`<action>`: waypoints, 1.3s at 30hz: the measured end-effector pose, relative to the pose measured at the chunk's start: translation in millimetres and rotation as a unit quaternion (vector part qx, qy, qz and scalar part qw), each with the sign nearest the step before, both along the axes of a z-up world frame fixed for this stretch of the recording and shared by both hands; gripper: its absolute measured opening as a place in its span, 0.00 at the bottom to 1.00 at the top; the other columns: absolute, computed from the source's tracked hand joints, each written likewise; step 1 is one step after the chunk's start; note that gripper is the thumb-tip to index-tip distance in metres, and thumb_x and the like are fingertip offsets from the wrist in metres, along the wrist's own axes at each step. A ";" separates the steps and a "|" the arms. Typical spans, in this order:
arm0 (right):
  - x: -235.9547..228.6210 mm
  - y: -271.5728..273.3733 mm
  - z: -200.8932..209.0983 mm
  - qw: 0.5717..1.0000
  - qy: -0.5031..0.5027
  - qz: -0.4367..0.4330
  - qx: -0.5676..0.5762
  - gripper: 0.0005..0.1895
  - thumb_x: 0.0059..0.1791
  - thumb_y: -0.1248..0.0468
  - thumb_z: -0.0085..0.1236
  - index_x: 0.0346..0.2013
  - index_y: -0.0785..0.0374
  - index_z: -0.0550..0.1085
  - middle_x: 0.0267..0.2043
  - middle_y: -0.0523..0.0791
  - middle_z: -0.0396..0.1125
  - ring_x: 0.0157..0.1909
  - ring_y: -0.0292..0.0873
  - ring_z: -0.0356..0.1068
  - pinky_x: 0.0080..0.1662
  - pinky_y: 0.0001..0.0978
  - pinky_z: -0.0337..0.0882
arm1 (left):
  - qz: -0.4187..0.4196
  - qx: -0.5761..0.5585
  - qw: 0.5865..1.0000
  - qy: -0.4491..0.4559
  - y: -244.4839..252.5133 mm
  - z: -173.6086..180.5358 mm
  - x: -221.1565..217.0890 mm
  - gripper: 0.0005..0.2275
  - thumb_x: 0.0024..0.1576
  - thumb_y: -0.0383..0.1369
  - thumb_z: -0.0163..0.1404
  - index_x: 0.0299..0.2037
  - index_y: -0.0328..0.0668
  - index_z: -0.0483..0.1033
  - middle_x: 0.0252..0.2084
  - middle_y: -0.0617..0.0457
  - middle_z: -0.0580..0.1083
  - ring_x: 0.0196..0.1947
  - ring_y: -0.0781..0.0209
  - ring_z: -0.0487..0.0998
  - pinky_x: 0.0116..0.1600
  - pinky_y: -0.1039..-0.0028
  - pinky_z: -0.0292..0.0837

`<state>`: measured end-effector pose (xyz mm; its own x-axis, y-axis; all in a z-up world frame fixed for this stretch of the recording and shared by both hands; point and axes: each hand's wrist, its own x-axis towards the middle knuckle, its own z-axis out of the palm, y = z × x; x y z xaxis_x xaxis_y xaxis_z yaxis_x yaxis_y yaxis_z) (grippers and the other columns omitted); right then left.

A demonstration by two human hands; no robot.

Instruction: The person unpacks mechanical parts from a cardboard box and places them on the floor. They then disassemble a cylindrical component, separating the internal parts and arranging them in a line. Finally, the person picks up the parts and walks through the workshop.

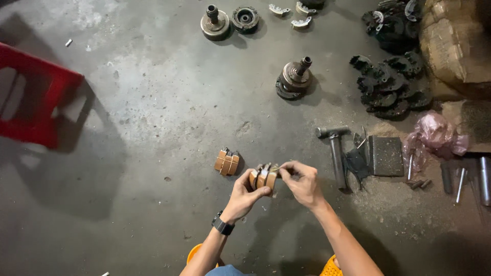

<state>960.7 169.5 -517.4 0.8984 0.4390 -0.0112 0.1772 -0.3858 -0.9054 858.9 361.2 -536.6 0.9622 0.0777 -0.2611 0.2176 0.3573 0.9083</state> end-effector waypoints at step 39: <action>11.0 -1.3 -106.7 0.912 0.273 -0.132 0.278 0.09 0.53 0.67 0.53 0.43 0.68 0.78 0.30 0.45 0.75 0.30 0.37 0.73 0.34 0.31 0.75 | -0.091 0.631 0.764 0.098 100.9 -63.9 35.7 0.32 0.40 0.47 0.67 0.54 0.44 0.72 0.47 0.42 0.74 0.50 0.41 0.74 0.53 0.55 0.72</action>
<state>971.8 168.2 -624.1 0.9008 0.2828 -0.3296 -0.3904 0.1948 -0.8998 894.6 462.1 -600.5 0.9392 0.2554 -0.2296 0.3350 -0.8288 0.4482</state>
